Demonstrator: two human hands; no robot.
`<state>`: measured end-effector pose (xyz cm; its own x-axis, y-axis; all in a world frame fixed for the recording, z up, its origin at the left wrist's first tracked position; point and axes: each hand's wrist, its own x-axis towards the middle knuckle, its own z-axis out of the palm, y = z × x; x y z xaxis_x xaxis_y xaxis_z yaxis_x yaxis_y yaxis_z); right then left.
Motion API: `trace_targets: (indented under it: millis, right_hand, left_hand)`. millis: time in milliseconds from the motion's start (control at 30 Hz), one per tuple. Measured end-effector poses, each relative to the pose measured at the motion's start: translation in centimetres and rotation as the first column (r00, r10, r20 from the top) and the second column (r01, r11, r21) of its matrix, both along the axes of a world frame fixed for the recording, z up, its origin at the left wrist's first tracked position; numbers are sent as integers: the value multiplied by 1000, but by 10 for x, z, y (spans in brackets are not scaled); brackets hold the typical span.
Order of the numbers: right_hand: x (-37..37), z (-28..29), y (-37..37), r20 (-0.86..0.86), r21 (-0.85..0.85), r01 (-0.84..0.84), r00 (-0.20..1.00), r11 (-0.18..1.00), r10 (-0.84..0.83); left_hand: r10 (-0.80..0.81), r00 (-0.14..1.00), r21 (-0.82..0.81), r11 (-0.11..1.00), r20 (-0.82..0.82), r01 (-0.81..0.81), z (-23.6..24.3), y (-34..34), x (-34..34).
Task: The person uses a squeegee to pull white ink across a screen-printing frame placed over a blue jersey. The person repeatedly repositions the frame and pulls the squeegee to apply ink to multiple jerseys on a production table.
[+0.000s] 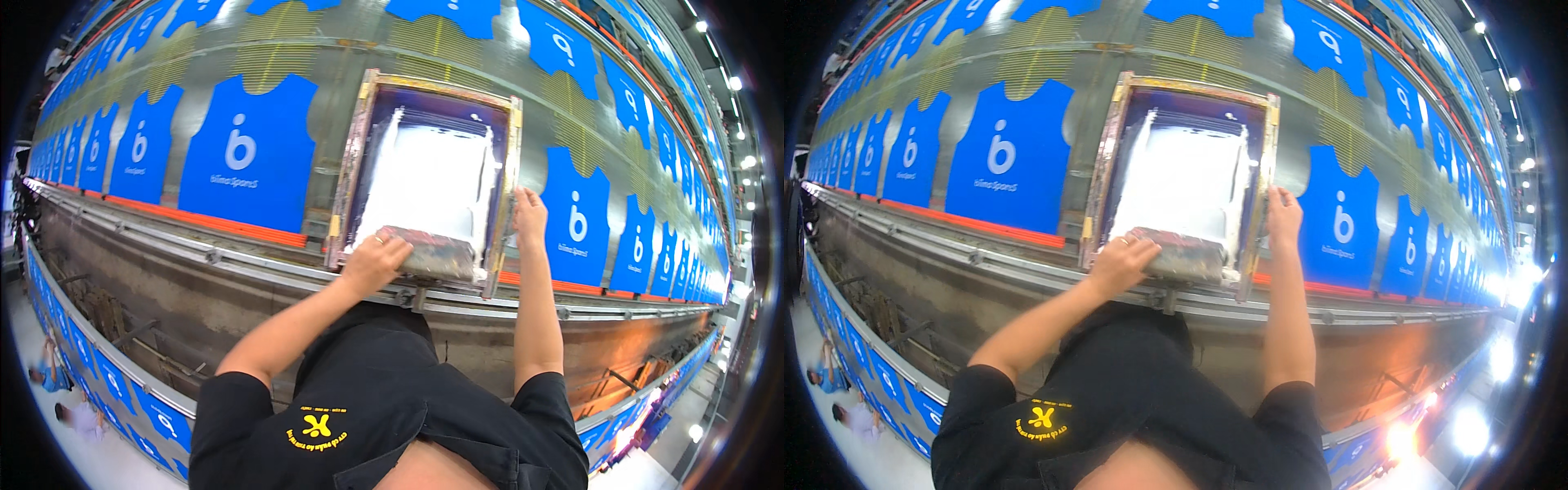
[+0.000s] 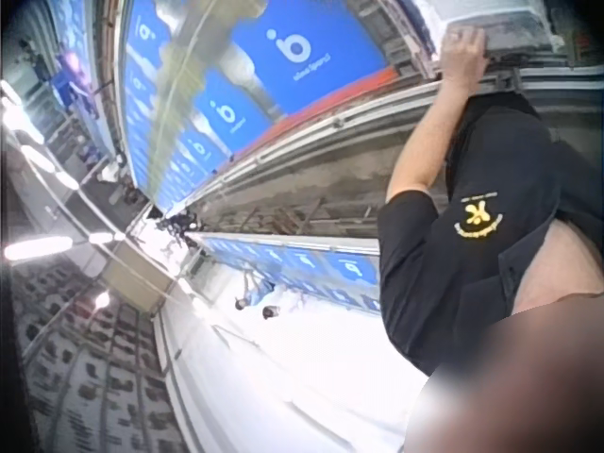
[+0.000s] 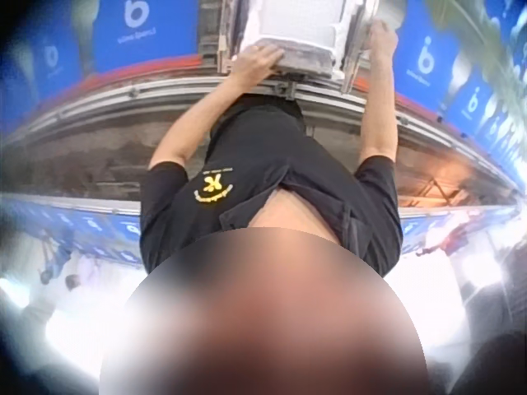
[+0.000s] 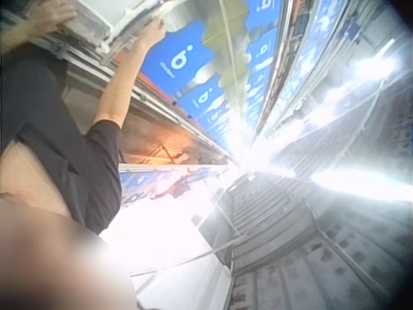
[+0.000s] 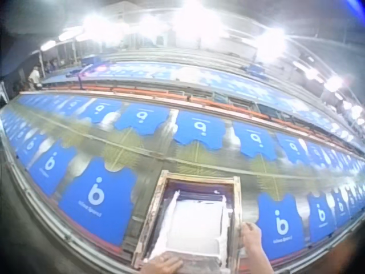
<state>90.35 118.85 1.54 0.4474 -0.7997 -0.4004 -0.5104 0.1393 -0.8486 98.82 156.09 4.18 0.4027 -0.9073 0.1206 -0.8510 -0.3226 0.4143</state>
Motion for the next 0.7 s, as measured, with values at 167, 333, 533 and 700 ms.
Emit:
trace_targets:
  millis: [167,333,533,700]
  right_hand:
    - [9,33,24,79,-348,-5,996,938,34]
    - [60,33,109,188,-213,12,982,977,29]
    - [164,-27,268,176,-315,9,983,949,50]
    - [230,-41,383,371,-132,88,928,987,-33]
  left_hand:
    - [19,1000,-120,993,-7,-20,7,39,-13]
    - [14,993,21,1000,-121,-11,18,106,55]
    - [144,978,250,963,-149,-103,35,246,159]
    - [148,978,322,942,-146,-95,48,335,232]
